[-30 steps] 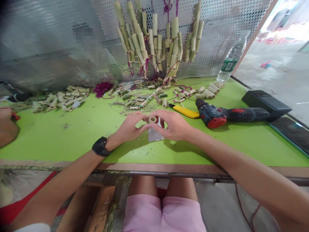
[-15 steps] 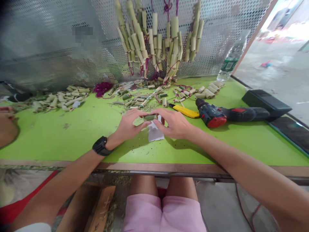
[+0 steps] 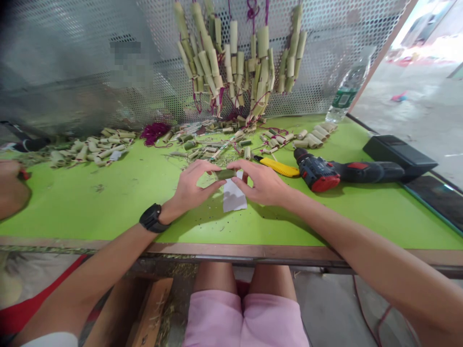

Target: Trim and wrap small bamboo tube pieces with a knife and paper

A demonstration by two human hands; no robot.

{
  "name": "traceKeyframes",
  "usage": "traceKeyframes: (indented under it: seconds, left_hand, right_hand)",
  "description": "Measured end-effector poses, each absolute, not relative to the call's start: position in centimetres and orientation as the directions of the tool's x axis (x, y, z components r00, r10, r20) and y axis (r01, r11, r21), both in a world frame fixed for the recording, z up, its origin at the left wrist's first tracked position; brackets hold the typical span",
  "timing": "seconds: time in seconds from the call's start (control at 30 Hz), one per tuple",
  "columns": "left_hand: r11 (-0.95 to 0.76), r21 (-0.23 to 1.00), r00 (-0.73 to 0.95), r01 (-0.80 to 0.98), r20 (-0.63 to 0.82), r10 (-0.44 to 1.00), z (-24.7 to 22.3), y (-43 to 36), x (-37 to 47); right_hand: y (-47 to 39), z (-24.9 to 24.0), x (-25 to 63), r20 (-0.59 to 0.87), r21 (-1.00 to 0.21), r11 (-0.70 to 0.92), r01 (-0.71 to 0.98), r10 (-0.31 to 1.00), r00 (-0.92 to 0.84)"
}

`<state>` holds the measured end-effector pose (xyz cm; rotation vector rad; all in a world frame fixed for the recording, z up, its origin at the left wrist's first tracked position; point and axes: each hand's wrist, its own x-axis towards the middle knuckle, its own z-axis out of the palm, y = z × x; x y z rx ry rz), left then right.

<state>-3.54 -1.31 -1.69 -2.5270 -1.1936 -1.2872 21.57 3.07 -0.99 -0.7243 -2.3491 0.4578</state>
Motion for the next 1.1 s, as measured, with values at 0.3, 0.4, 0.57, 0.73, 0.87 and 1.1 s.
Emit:
traceKeyframes:
  seconds: [0.3, 0.4, 0.57, 0.73, 0.87, 1.1]
  left_hand:
    - [-0.759, 0.208, 0.405, 0.617, 0.743, 0.533, -1.6, -1.6, -3.3]
    - [-0.803, 0.178, 0.431, 0.569, 0.767, 0.476, -1.6, -1.5, -3.2]
    - [-0.847, 0.154, 0.455, 0.509, 0.787, 0.416, -1.6, -1.6, -3.1]
    - [-0.856, 0.162, 0.46, 0.492, 0.786, 0.413, -1.6, -1.7, -2.9]
    - [-0.857, 0.144, 0.451, 0.494, 0.801, 0.394, -1.6, -1.7, -2.8]
    - [-0.856, 0.155, 0.437, 0.493, 0.807, 0.397, -1.6, -1.8, -2.7]
  right_hand:
    - [3.9, -1.8, 21.8, 0.486, -0.501, 0.786, 0.363, 0.602, -0.633]
    - [3.9, -1.8, 21.8, 0.483, -0.505, 0.783, 0.362, 0.604, -0.634]
    - [3.7, -1.7, 21.8, 0.48, -0.506, 0.787, 0.354, 0.598, -0.642]
    - [3.5, -1.7, 21.7, 0.48, -0.497, 0.786, 0.367, 0.601, -0.638]
    - [3.4, -1.6, 21.7, 0.51, -0.474, 0.804, 0.359, 0.583, -0.633]
    - [2.8, -1.6, 21.2, 0.573, -0.434, 0.859, 0.271, 0.495, -0.653]
